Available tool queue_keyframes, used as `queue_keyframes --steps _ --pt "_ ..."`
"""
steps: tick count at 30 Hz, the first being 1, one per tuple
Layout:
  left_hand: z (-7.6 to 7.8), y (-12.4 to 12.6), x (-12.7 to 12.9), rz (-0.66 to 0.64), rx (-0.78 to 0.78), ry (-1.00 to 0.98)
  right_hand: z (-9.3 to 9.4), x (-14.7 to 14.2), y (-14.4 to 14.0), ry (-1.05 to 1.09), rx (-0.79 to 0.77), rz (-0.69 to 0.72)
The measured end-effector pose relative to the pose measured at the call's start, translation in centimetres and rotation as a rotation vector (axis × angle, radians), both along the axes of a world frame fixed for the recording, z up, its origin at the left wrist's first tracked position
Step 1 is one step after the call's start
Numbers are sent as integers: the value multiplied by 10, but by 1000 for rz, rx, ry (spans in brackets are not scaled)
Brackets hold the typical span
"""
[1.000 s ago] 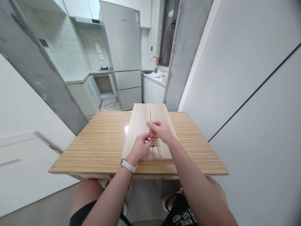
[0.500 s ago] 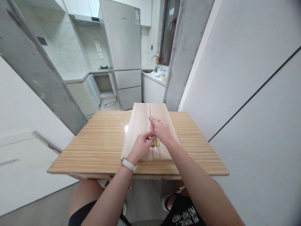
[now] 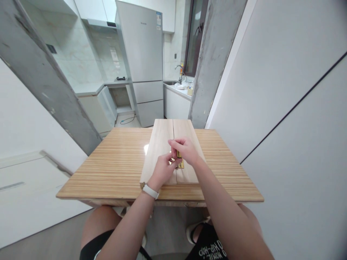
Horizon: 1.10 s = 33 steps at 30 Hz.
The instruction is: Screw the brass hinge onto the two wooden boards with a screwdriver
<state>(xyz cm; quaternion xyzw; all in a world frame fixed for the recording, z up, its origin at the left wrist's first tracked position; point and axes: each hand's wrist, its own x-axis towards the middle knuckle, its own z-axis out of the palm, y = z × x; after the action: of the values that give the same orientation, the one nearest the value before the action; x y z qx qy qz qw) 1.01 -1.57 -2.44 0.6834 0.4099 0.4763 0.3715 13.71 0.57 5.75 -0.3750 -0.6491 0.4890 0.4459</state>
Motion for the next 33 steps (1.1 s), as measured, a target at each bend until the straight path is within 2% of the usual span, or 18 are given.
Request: queue_keyframes --steps 3,4,6,8,12,17,21,23,24,26,28,30,32,33 --pt "1 1 1 -1 -37 -9 6 17 12 -65 -53 352" --pt "1 2 2 -14 -47 -16 6 19 14 -68 -76 411" --pt "1 4 3 -45 -55 -31 3 18 18 -27 -121 415" --pt "1 5 3 -64 -48 -47 -3 11 18 64 -153 309" --pt "2 10 2 -122 -22 -81 -12 -3 14 206 -137 6" --pt "3 12 2 -173 -12 -37 -17 -14 4 128 36 -425" --pt "5 9 4 -96 36 16 -17 -27 -8 123 122 -729" --pt "7 6 3 -33 61 43 -17 -31 -12 134 127 -801" --pt "7 4 2 -13 69 54 -17 -31 -12 132 124 -793" --pt "8 2 1 -5 71 63 -14 -25 -11 102 112 -646" --pt "8 1 -1 -15 57 51 -9 -12 -5 51 78 -326" --pt "7 2 -2 -13 32 29 -2 3 2 10 8 63" --pt "6 3 -2 -27 6 11 4 15 10 -28 -46 312" --pt "6 4 -2 -47 -7 0 6 18 13 -34 -77 383"
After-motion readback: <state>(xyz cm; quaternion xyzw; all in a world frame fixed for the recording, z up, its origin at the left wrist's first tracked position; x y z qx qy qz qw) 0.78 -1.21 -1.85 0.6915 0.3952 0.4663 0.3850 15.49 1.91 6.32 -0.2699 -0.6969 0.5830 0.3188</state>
